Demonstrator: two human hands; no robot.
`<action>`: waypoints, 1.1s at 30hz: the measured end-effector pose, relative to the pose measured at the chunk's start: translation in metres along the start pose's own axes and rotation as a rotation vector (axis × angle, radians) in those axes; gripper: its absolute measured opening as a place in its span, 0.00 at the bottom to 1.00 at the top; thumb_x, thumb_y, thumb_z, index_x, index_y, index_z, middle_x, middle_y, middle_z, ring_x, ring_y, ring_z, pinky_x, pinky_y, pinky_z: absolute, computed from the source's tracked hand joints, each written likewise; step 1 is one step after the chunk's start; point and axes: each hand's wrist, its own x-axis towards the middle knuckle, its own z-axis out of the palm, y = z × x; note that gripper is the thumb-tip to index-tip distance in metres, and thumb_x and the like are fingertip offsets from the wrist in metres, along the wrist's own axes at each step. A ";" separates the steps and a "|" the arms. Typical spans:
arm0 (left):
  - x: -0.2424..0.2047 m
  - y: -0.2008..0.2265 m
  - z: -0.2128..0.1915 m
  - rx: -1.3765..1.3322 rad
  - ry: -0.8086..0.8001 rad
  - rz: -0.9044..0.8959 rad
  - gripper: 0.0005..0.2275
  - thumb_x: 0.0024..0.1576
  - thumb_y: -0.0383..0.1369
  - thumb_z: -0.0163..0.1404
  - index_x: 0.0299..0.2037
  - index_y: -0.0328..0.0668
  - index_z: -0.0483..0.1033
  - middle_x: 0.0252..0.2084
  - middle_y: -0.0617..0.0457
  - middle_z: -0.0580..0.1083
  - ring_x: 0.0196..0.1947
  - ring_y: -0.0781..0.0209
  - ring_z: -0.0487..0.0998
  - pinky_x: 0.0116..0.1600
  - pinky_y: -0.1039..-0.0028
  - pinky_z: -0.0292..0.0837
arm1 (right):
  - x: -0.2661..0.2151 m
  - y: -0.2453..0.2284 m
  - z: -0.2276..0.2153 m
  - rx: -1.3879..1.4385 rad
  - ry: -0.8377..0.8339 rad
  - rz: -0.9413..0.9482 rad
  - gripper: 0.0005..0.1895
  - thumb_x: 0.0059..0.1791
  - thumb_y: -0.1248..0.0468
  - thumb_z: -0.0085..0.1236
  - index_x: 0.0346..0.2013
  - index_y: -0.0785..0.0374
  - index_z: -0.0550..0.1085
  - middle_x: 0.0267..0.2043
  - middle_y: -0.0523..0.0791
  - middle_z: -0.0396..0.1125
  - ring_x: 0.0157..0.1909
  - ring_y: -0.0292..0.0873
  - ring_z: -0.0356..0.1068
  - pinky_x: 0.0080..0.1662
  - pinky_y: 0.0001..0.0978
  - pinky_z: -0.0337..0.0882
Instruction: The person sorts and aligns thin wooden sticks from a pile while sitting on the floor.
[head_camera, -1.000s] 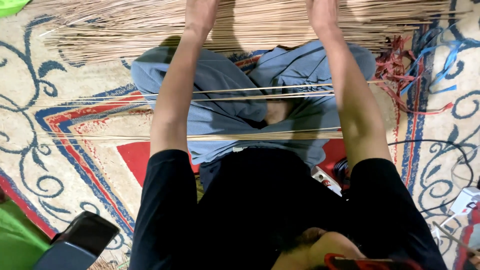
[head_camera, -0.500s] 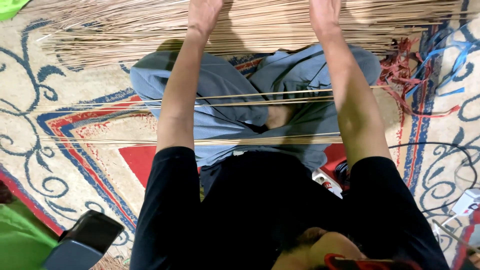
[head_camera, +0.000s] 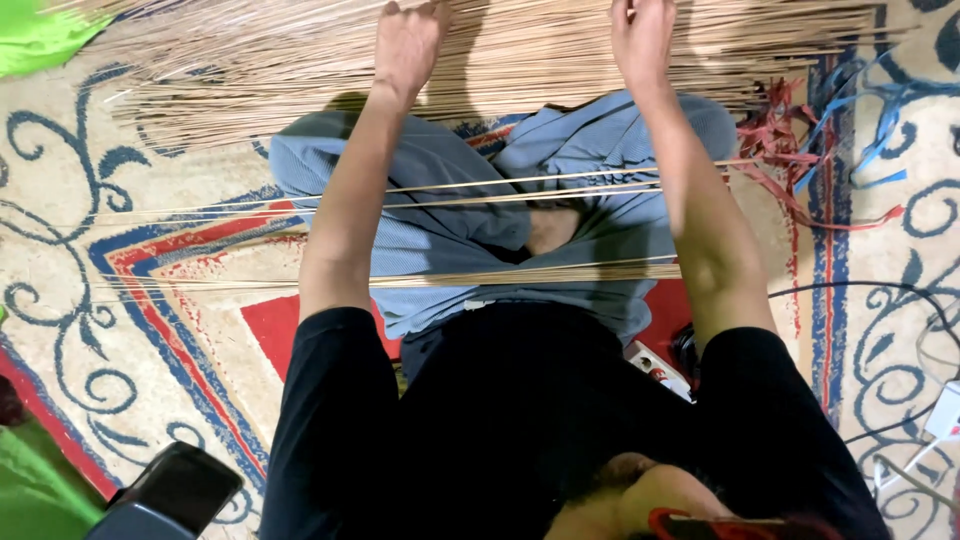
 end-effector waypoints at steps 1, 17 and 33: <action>-0.004 0.000 -0.006 -0.010 0.080 -0.036 0.33 0.54 0.25 0.53 0.70 0.47 0.51 0.32 0.58 0.82 0.21 0.61 0.80 0.39 0.69 0.70 | -0.001 -0.011 -0.006 0.230 0.087 0.064 0.12 0.50 0.70 0.50 0.25 0.61 0.78 0.26 0.41 0.79 0.27 0.34 0.77 0.29 0.26 0.75; -0.096 0.136 -0.149 -2.294 1.212 -1.132 0.38 0.66 0.29 0.51 0.76 0.47 0.31 0.59 0.19 0.69 0.53 0.26 0.77 0.60 0.43 0.75 | -0.112 -0.198 0.004 1.172 0.326 0.561 0.28 0.54 0.66 0.63 0.47 0.53 0.48 0.46 0.56 0.76 0.44 0.48 0.80 0.43 0.28 0.79; -0.213 0.065 -0.068 -2.209 1.244 -1.070 0.15 0.69 0.36 0.48 0.63 0.41 0.69 0.53 0.39 0.79 0.53 0.46 0.82 0.57 0.59 0.84 | -0.160 -0.100 -0.129 1.039 0.403 0.721 0.10 0.57 0.50 0.52 0.47 0.50 0.68 0.48 0.55 0.77 0.50 0.52 0.82 0.50 0.34 0.83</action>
